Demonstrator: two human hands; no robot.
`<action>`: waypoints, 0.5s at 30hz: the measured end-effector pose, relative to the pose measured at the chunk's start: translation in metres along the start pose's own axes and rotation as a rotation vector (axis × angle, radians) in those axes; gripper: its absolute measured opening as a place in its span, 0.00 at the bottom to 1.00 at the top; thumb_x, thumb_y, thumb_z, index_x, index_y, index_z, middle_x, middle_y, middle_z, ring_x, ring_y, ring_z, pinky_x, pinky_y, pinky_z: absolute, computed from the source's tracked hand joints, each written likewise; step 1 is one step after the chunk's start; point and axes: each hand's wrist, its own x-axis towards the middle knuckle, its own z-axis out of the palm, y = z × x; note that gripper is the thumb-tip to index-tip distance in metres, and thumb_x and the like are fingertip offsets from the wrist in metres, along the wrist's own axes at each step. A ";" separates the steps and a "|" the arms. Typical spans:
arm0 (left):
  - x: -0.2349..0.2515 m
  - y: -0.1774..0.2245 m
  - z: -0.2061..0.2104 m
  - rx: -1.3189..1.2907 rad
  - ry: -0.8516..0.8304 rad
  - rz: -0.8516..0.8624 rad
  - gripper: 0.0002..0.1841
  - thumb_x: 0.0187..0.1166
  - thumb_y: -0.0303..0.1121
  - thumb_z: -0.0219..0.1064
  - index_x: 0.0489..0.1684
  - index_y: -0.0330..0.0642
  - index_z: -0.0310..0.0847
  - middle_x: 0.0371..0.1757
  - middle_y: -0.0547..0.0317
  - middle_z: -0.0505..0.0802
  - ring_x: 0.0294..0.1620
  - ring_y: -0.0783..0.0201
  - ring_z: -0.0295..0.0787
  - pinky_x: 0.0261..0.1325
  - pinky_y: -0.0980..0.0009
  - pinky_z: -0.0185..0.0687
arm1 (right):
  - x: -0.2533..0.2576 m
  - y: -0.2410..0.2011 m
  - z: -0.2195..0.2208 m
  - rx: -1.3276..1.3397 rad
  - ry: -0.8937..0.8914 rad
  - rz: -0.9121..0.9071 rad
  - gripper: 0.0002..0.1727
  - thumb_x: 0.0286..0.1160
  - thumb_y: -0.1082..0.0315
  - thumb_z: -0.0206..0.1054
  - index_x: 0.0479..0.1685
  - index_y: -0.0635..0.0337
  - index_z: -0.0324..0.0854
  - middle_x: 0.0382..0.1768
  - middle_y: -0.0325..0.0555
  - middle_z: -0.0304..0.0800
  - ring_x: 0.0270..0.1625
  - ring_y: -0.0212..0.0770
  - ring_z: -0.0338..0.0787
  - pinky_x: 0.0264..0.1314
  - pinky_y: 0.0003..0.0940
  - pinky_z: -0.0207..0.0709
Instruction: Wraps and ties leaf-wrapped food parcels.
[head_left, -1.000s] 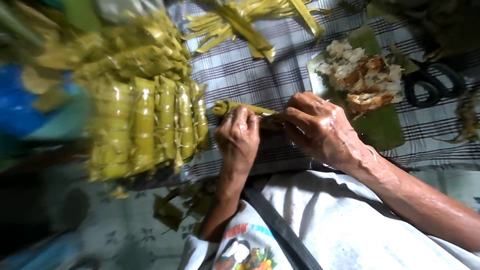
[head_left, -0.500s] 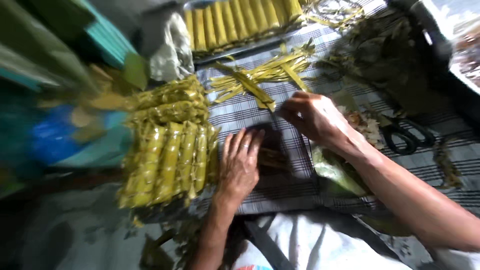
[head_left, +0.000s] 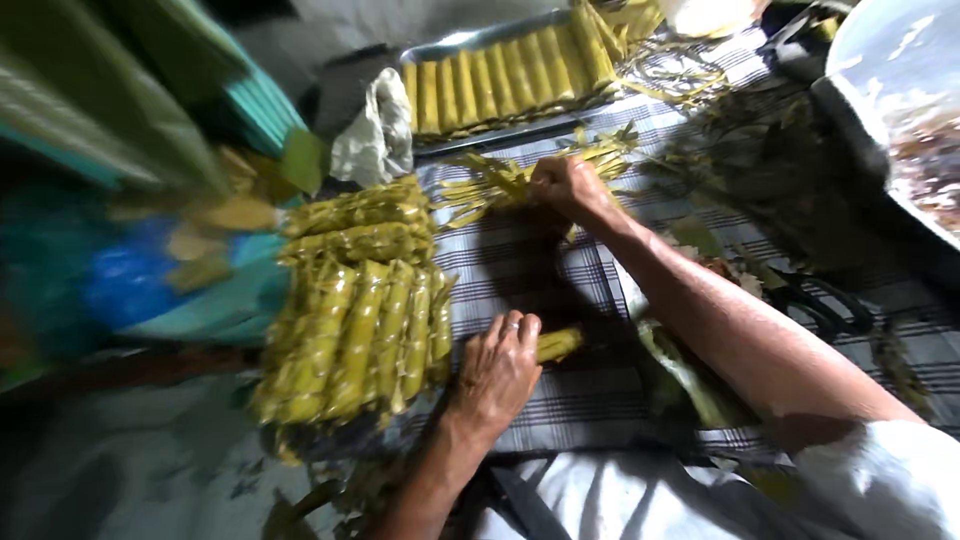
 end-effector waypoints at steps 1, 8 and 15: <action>-0.002 -0.001 0.004 0.011 0.063 0.009 0.23 0.48 0.36 0.87 0.42 0.35 0.87 0.41 0.43 0.94 0.38 0.46 0.95 0.27 0.58 0.86 | 0.000 0.002 -0.007 0.020 0.009 -0.023 0.10 0.78 0.65 0.69 0.48 0.61 0.89 0.39 0.57 0.91 0.45 0.57 0.90 0.50 0.63 0.80; -0.002 -0.010 -0.012 -0.577 -0.096 -0.335 0.22 0.67 0.35 0.79 0.56 0.34 0.84 0.38 0.47 0.94 0.37 0.52 0.93 0.42 0.55 0.87 | -0.011 0.006 -0.046 0.113 -0.116 0.075 0.17 0.77 0.79 0.64 0.64 0.65 0.80 0.42 0.57 0.90 0.35 0.48 0.88 0.42 0.49 0.83; -0.009 -0.005 -0.016 -1.860 -0.003 -0.836 0.21 0.95 0.34 0.36 0.63 0.31 0.74 0.48 0.42 0.95 0.38 0.57 0.95 0.39 0.67 0.92 | -0.021 0.019 -0.062 -0.428 -0.114 0.146 0.08 0.75 0.68 0.72 0.44 0.63 0.90 0.46 0.66 0.91 0.53 0.69 0.89 0.53 0.74 0.77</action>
